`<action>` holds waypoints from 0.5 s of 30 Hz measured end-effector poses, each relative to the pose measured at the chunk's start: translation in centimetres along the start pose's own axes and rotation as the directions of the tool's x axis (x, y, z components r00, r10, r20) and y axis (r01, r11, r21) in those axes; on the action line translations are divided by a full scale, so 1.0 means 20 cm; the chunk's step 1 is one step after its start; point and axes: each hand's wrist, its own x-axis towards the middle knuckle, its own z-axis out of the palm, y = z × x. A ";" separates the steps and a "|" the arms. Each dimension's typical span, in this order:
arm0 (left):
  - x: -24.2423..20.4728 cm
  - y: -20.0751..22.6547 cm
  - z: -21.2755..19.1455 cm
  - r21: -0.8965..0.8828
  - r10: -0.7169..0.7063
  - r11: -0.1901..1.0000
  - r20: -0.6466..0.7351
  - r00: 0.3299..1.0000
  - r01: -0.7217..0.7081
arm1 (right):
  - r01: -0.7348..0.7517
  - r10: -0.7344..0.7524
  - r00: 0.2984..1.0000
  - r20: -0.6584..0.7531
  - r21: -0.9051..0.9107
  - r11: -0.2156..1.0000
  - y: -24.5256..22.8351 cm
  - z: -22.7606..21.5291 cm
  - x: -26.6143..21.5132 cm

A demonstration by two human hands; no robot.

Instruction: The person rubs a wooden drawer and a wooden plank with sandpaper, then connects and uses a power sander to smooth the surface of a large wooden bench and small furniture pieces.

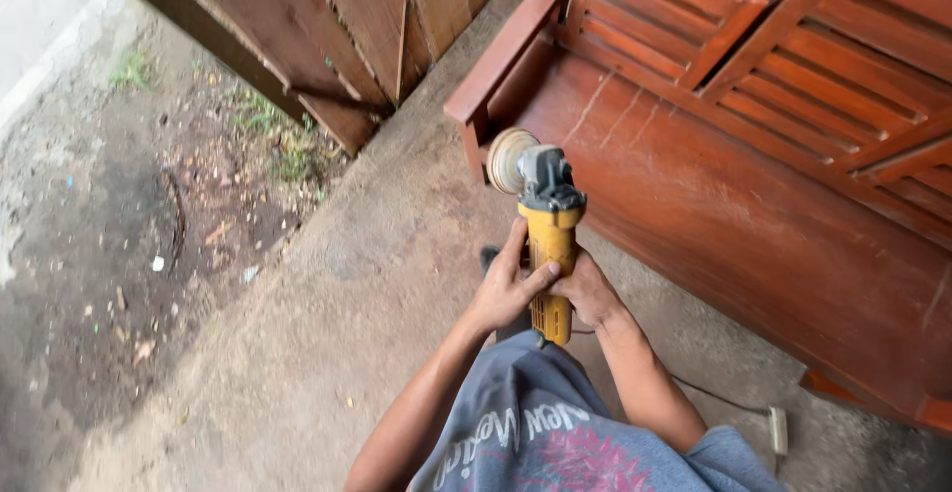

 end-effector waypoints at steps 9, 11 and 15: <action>0.80 -0.48 -0.67 -0.197 -0.001 0.979 0.272 0.962 0.056 | 0.069 -0.022 0.986 -0.166 0.283 0.957 0.04 -0.09 1.04; 0.89 -0.57 -0.76 -0.074 -0.151 0.974 0.488 0.860 0.213 | 0.111 -0.024 0.941 -0.336 0.243 0.964 0.03 -0.11 1.25; 1.23 -0.66 -0.87 -0.455 -0.092 0.798 0.557 0.825 0.396 | 0.078 0.062 0.905 -0.421 0.308 0.948 -0.04 -0.14 1.60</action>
